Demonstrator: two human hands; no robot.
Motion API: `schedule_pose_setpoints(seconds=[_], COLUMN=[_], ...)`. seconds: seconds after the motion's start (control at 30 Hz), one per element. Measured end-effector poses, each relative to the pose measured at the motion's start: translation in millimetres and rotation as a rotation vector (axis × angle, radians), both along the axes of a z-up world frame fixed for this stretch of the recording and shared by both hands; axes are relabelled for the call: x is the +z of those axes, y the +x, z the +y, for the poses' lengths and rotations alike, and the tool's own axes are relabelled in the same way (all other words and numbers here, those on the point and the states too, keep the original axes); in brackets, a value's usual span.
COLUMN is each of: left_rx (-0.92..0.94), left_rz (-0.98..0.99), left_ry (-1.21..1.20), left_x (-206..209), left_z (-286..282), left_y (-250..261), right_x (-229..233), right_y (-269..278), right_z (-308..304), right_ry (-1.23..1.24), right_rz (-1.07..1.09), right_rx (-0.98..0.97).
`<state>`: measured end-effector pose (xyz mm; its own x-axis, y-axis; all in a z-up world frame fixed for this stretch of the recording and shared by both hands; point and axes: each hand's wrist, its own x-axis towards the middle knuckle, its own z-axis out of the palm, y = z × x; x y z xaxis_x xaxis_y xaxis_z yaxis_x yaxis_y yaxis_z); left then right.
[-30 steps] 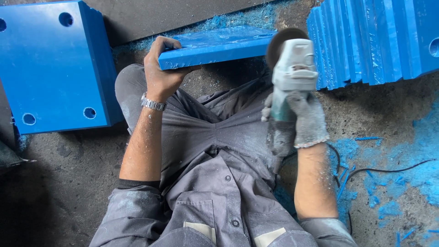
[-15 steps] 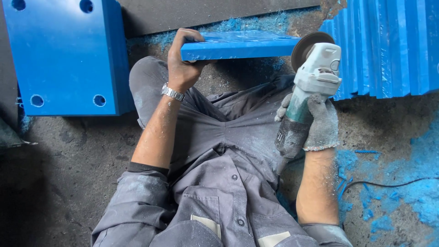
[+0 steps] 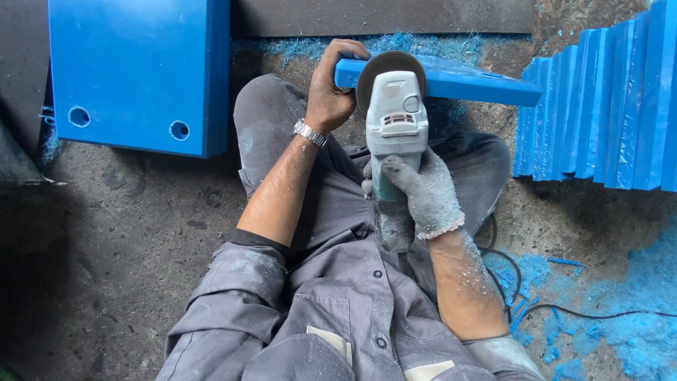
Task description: Grinding the edges of blue plastic blocks using an angle grinder.
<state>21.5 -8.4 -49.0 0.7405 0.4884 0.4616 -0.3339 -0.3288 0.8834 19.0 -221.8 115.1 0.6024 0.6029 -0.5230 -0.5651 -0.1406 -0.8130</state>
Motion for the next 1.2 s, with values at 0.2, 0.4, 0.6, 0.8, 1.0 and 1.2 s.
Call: schedule_pose_setpoints(seconds=[0.2,0.4,0.6,0.8,1.0,1.2], left_rx=[0.033,0.030,0.049,0.045,0.061,0.062], left_rz=[0.017,0.001,0.014,0.001,-0.007,0.015], left_ry=[0.016,0.027,0.030,0.034,0.052,0.018], left_x=[0.2,6.6,-6.0,-4.6,-5.5,-0.8], left_z=[-0.3,-1.1,-1.4,-2.3,-4.0,-3.1], left_y=[0.8,0.2,2.8,2.4,4.7,2.4], right_x=[11.9,-17.8,-40.6,3.3,7.8,-30.3], right_y=[9.3,22.3,13.5,8.7,11.6,6.8], right_z=[-35.9,-69.5,-50.8,-47.0,-45.4,-23.4], right_ry=[-0.085,0.136,-0.133,-0.148,0.129,-0.148], right_rz=[-0.039,-0.108,-0.197,-0.194,-0.154,-0.248], right_rx=[-0.168,-0.261,-0.107,-0.201,-0.282,-0.084])
